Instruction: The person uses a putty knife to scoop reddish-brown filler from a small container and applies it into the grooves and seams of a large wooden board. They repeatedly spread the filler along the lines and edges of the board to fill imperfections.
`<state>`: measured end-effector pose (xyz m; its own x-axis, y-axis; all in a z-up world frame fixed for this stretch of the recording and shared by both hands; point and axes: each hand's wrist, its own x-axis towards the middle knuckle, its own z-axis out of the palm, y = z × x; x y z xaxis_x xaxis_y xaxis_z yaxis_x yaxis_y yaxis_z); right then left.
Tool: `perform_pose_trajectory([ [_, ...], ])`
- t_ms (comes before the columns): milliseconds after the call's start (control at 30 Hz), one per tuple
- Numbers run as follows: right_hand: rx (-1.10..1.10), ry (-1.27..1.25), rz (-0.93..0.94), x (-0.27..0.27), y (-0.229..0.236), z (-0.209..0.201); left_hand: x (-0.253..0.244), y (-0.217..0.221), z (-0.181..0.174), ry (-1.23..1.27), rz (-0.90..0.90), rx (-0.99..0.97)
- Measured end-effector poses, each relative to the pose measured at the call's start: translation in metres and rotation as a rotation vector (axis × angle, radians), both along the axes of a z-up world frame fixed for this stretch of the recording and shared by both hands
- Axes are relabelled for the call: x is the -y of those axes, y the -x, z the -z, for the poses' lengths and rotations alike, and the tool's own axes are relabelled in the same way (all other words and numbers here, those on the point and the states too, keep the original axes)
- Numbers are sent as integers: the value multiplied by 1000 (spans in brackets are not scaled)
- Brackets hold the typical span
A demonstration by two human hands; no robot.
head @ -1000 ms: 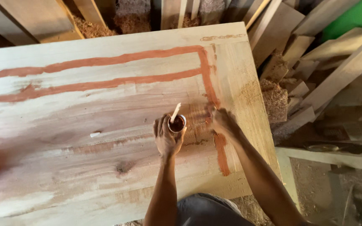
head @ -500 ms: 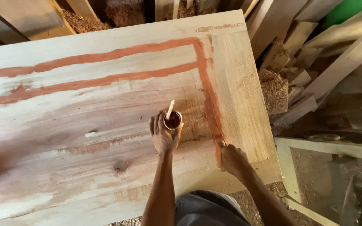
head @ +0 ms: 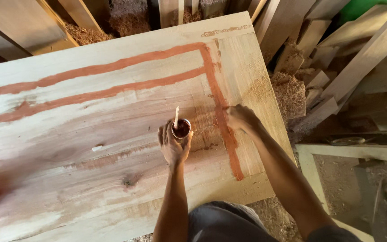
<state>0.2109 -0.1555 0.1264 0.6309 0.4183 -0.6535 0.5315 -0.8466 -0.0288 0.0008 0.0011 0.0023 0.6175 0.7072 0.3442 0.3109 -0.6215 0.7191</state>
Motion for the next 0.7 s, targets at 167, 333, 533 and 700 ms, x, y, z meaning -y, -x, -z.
perform_pose_trajectory([
  [167, -134, -10, 120, 30, 55, -5, 2, 3, 9, 12, 16, 4],
  [333, -169, 79, 124, 62, 115, -26, -1, -1, 13, -10, 20, -12],
  [533, -264, 110, 91, 89, 132, -30, 2, 4, 1, -9, 33, 11],
  [700, -200, 103, 49, 47, 91, -31, -1, 13, -3, 8, 85, 62],
])
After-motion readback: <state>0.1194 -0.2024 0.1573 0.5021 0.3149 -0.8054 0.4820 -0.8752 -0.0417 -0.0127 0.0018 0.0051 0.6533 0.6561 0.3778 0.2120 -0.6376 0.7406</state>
